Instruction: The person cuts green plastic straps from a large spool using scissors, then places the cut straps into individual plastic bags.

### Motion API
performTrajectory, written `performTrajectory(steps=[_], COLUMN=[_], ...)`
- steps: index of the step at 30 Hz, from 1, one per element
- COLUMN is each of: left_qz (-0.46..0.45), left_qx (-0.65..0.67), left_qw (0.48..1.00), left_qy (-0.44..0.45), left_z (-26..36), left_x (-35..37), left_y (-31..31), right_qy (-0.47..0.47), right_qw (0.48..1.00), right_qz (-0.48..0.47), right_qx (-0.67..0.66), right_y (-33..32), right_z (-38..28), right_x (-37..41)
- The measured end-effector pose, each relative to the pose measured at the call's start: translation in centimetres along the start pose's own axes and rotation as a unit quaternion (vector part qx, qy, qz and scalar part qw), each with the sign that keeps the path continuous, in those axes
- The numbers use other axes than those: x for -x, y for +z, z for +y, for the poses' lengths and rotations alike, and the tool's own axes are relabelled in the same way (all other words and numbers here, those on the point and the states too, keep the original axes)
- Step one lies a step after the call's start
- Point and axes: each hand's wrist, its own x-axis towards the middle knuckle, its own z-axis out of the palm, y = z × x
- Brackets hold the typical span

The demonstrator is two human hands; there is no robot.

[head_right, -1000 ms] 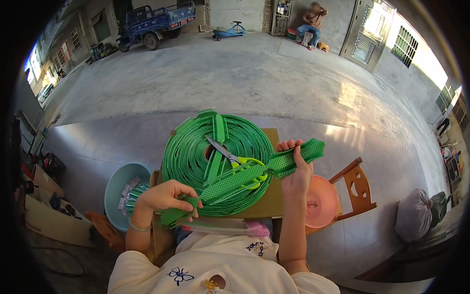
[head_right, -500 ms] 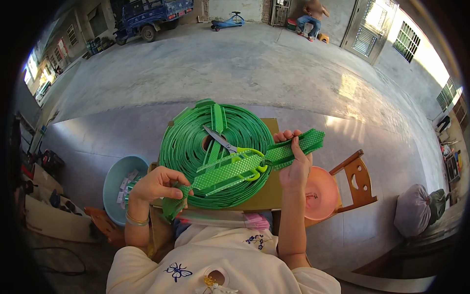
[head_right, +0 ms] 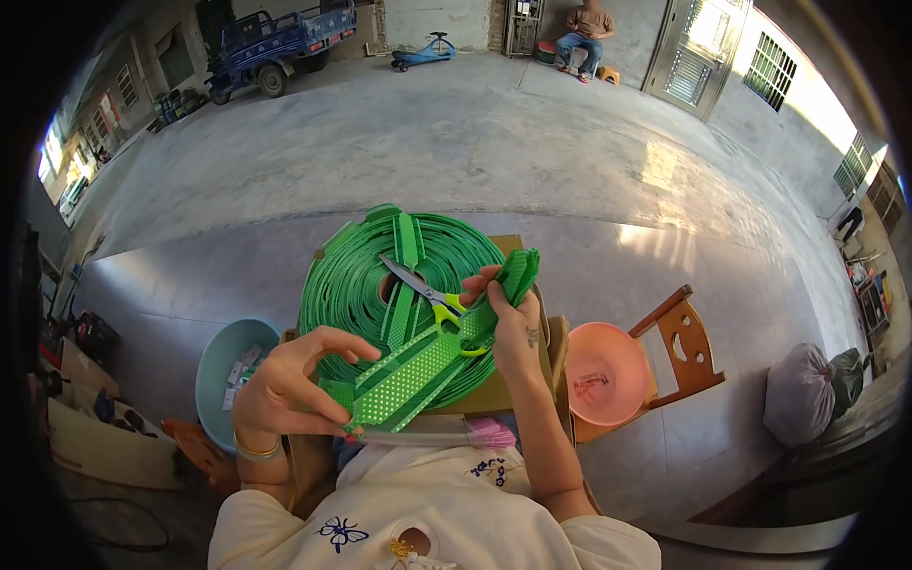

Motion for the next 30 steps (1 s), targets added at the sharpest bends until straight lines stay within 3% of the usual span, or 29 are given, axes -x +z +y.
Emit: performTrajectory(steps=[2,5,8,12,13,16,25,30], left_qz=[0.032,-0.066,-0.069,0.17,0.203,0.275,0.326,0.317], left_qx=[0.003,0.048,0.118,0.134,0.052,-0.03,0.076,0.109], left_qw=[0.998,0.992,0.983,0.97,0.974,0.955,0.93,0.93], left_qy=[0.05,0.099,0.124,-0.107,-0.086,-0.105,-0.153,-0.149], left_z=[1.2,0.8,-0.6,-1.7,-3.0,-5.7,-7.3,-7.3], left_x=[-1.8,-3.3,-4.0,-3.5,-3.5,-3.2,-2.3,-1.9], left_y=[0.7,0.7,1.7,3.8,3.9,4.1,5.0,5.0], right_qy=[0.043,0.081,0.098,0.132,0.146,0.306,0.278,0.263], right_qw=[0.998,0.992,0.985,0.971,0.966,0.937,0.917,0.907], right_qz=[-0.04,-0.085,-0.127,-0.199,-0.195,-0.103,-0.249,-0.323], right_qx=[0.023,0.043,0.069,-0.015,0.086,-0.136,-0.141,-0.062], right_y=[0.4,1.9,3.4,2.4,2.6,4.0,4.3,4.4], right_z=[1.1,2.8,3.6,7.3,6.9,5.3,3.6,2.3], right_x=[0.4,1.6,3.2,4.3,4.8,5.2,5.8,5.8])
